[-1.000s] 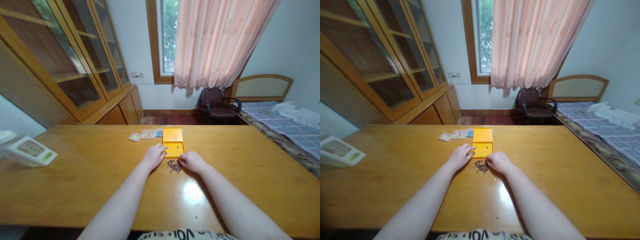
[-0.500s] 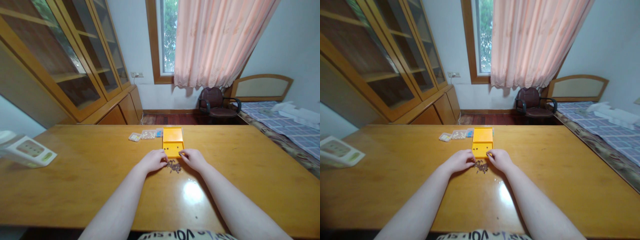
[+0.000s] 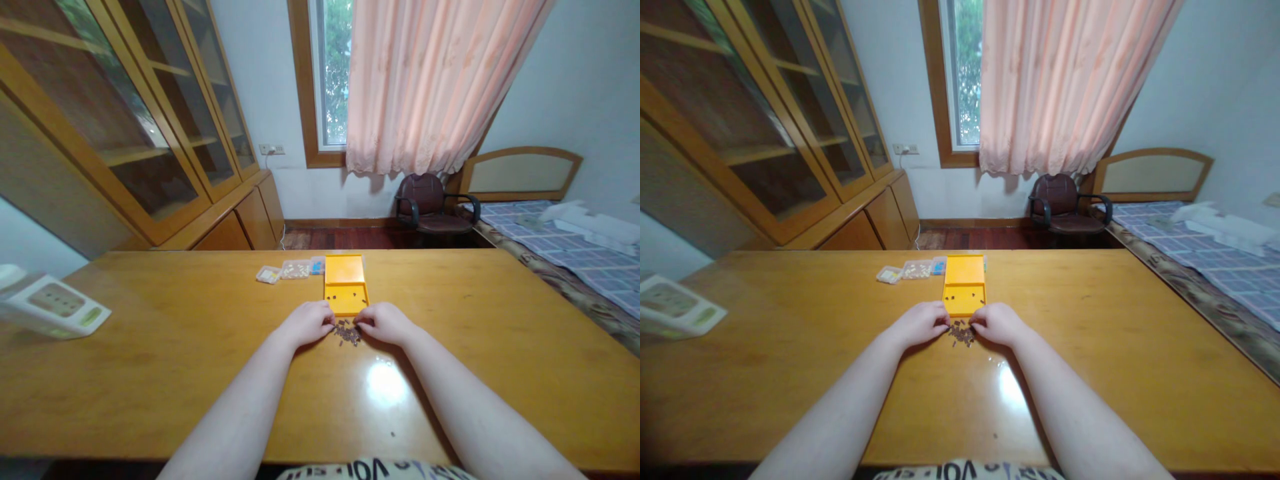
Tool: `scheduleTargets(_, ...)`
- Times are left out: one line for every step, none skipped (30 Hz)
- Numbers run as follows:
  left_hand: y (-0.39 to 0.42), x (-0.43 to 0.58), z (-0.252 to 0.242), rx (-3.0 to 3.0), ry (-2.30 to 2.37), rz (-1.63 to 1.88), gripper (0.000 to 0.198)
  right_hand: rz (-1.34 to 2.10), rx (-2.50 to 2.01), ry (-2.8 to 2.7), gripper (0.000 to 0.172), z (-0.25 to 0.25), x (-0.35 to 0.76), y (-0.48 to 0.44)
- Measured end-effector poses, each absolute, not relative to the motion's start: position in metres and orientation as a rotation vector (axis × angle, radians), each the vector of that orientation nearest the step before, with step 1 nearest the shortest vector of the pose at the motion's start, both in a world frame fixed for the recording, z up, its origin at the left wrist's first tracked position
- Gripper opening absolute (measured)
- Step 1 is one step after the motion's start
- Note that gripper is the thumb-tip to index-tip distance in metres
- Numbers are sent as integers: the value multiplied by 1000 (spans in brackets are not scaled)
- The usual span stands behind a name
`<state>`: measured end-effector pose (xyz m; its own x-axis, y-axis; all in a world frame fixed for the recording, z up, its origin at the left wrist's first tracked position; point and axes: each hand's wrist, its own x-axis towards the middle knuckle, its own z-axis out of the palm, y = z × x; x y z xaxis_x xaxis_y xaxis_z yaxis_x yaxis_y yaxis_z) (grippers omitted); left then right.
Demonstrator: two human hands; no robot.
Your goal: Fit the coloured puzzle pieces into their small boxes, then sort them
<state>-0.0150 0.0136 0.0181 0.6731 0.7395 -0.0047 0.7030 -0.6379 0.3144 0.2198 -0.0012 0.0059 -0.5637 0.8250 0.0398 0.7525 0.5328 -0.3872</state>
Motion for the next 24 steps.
scheduleTargets(14, -15, 18, 2603, 1148, 176, 12, 489, -1320, -2563, 25, 6, 221, -1)
scheduleTargets(14, -16, 18, 2607, 1151, 171, 11, 489, -1309, -2573, 26, 6, 222, -1)
scheduleTargets(15, -16, 18, 2610, 1157, 165, 12, 486, -1303, -2581, 26, 6, 222, 0)
scheduleTargets(15, -17, 19, 2612, 1167, 161, 12, 481, -1301, -2587, 27, 6, 223, 0)
scheduleTargets(15, -17, 19, 2611, 1177, 160, 12, 477, -1300, -2593, 27, 6, 223, 0)
scheduleTargets(15, -18, 20, 2609, 1184, 164, 13, 472, -1300, -2597, 27, 6, 223, 0)
scheduleTargets(15, -18, 20, 2607, 1187, 173, 13, 468, -1299, -2600, 27, 6, 223, 0)
scheduleTargets(15, -18, 21, 2604, 1187, 188, 13, 466, -1297, -2604, 27, 7, 223, 0)
scheduleTargets(15, -18, 21, 2601, 1186, 208, 12, 466, -1296, -2608, 27, 7, 222, -1)
scheduleTargets(15, -17, 22, 2600, 1186, 231, 12, 466, -1296, -2611, 27, 7, 221, -1)
scheduleTargets(15, -17, 22, 2601, 1194, 257, 12, 466, -1297, -2614, 27, 7, 221, -1)
scheduleTargets(16, -16, 22, 2601, 1216, 287, 13, 464, -1300, -2616, 27, 7, 220, -1)
scheduleTargets(16, -15, 21, 2598, 1264, 325, 14, 460, -1306, -2618, 27, 7, 220, -2)
scheduleTargets(17, -15, 20, 2588, 1330, 369, 16, 454, -1311, -2621, 27, 8, 220, -2)
scheduleTargets(17, -14, 19, 2572, 1404, 413, 19, 448, -1317, -2627, 27, 8, 220, -2)
scheduleTargets(18, -13, 17, 2551, 1469, 451, 21, 443, -1323, -2635, 26, 8, 220, -3)
scheduleTargets(18, -13, 15, 2530, 1513, 478, 22, 439, -1329, -2643, 26, 9, 219, -3)
scheduleTargets(19, -13, 14, 2518, 1526, 494, 22, 435, -1336, -2651, 26, 10, 219, -3)
scheduleTargets(19, -13, 13, 2520, 1507, 495, 22, 430, -1344, -2656, 26, 10, 218, -3)
scheduleTargets(19, -12, 12, 2534, 1466, 483, 21, 422, -1356, -2658, 26, 11, 218, -4)
scheduleTargets(18, -12, 12, 2557, 1415, 460, 20, 411, -1371, -2661, 26, 12, 217, -4)
scheduleTargets(17, -12, 12, 2584, 1360, 431, 18, 398, -1390, -2665, 26, 13, 216, -4)
scheduleTargets(17, -11, 12, 2610, 1306, 397, 17, 382, -1410, -2670, 26, 14, 215, -4)
scheduleTargets(16, -11, 11, 2634, 1257, 360, 16, 366, -1426, -2675, 25, 15, 214, -4)
